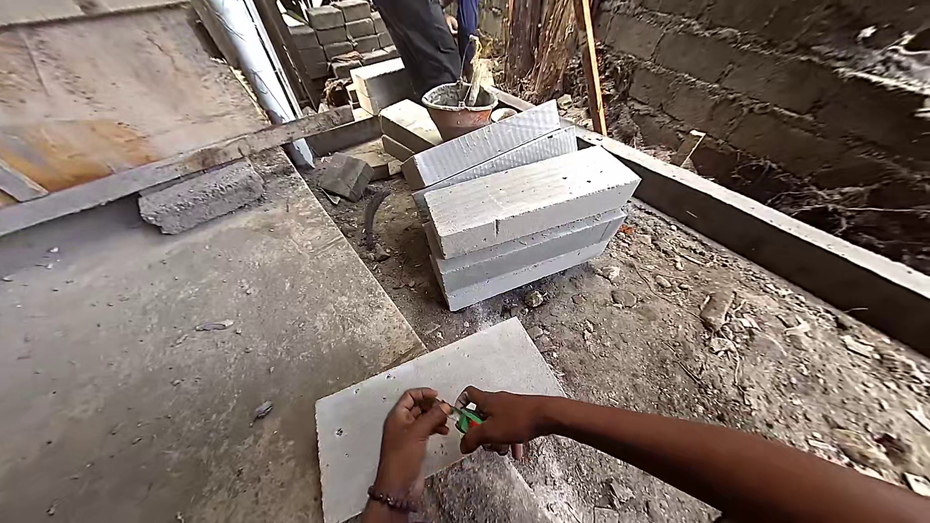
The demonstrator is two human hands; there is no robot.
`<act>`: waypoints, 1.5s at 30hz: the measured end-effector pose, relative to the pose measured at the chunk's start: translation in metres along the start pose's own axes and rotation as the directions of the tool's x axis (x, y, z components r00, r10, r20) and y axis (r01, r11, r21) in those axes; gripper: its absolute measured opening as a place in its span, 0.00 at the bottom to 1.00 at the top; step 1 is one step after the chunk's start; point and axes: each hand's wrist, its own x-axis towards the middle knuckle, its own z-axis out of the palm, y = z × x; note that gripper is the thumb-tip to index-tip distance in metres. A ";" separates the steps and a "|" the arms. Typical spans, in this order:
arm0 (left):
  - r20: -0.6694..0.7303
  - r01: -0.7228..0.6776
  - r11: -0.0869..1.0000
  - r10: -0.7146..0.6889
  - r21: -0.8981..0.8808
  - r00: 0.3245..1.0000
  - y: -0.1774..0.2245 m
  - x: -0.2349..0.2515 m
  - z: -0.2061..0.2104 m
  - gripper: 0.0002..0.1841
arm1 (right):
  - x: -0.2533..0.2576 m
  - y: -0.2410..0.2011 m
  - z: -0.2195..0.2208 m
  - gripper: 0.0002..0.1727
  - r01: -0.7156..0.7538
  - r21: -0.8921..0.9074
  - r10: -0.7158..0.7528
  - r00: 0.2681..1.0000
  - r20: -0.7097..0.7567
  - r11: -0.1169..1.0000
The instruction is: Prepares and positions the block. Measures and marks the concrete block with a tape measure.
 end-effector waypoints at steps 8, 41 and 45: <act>-0.031 -0.111 0.994 0.112 0.019 0.993 0.058 0.043 -0.010 0.06 | -0.032 -0.009 -0.040 0.26 -0.008 0.023 0.008 1.000 -0.023 1.000; 0.445 -0.352 0.540 -0.048 0.765 0.894 0.066 0.135 0.230 0.08 | -0.072 0.146 -0.187 0.21 0.372 0.247 -0.058 0.646 -0.761 0.895; 0.682 -0.690 0.018 -0.171 0.724 0.711 0.049 0.138 0.221 0.19 | -0.068 0.149 -0.190 0.21 0.411 0.313 -0.004 0.612 -0.791 0.856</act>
